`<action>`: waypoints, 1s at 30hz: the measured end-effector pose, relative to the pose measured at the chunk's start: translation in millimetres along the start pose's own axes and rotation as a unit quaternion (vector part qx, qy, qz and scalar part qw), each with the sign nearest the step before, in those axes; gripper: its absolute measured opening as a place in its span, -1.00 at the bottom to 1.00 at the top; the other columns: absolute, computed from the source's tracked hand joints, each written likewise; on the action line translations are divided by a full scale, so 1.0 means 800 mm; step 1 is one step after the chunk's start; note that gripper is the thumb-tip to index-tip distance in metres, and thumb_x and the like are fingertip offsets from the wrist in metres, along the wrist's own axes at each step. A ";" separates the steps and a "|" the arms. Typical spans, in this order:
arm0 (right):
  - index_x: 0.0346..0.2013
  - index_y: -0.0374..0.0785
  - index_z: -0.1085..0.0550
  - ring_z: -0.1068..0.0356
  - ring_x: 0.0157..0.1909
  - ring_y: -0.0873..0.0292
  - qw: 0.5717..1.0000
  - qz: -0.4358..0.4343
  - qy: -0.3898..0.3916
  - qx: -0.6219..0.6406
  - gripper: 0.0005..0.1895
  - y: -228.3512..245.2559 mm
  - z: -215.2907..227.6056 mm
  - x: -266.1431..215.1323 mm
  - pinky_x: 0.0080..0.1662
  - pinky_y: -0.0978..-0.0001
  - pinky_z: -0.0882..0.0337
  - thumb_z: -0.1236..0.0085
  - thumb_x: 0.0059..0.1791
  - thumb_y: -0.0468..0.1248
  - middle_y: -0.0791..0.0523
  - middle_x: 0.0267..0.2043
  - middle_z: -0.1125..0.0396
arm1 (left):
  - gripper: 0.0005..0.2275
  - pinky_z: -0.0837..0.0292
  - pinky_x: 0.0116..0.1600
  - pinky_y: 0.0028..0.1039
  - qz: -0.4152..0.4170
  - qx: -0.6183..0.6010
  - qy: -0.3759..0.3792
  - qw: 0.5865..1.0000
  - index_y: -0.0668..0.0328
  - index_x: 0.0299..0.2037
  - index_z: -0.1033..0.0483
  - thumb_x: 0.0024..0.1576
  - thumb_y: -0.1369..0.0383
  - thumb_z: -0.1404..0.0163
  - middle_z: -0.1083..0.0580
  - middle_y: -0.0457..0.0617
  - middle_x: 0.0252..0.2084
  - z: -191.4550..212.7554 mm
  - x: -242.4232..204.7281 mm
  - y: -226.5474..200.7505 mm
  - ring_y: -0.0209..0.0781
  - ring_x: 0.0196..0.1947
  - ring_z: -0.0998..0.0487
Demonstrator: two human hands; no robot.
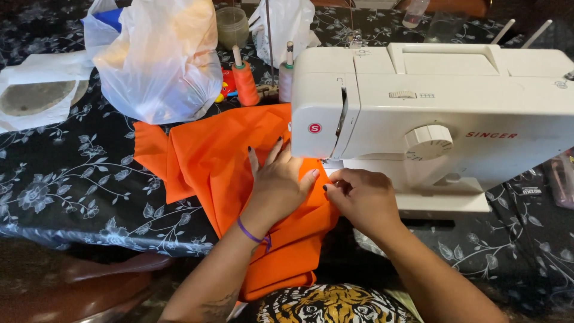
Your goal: Sewing a piece of orange fabric using a white Singer sewing machine on a table.
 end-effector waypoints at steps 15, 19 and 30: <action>-0.14 0.01 -0.74 -0.60 -0.20 0.11 0.984 -0.145 0.046 0.096 -0.75 -0.011 0.004 0.007 -0.09 0.20 -0.61 -0.24 -0.05 -0.11 0.12 -0.33 -0.59 | -0.52 0.43 0.53 0.44 -0.054 0.000 -0.055 0.997 0.32 0.21 -0.58 0.31 0.04 -0.02 -0.27 0.21 0.51 0.031 0.001 -0.007 0.12 0.65 0.09; -0.10 -0.05 -0.75 -0.61 -0.18 0.04 0.984 -0.140 0.066 0.088 -0.72 -0.004 0.011 0.003 -0.07 0.11 -0.62 -0.26 -0.05 -0.12 0.07 -0.30 -0.61 | -0.79 -0.42 0.04 -0.11 -0.233 -0.045 -0.242 0.941 0.04 -0.17 -0.75 0.13 0.15 -0.24 -0.55 0.02 -0.15 0.008 -0.003 0.015 0.06 0.04 -0.50; -0.23 -0.28 -0.75 -0.53 -0.41 0.11 0.975 -0.079 0.103 0.183 -0.78 0.007 0.000 -0.023 -0.29 0.23 -0.55 -0.41 -0.16 -0.33 -0.02 -0.48 -0.58 | -0.92 -0.30 0.10 -0.21 -0.317 -0.177 -0.097 0.927 -0.23 -0.19 -0.71 0.20 0.15 -0.22 -0.65 -0.26 -0.29 0.023 -0.019 0.003 -0.03 -0.13 -0.57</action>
Point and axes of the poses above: each hand's wrist, its own x-axis towards the middle knuckle, its own z-axis out of the back of the hand, y = z × x, the point moved 7 cm from there along x, towards the middle knuckle
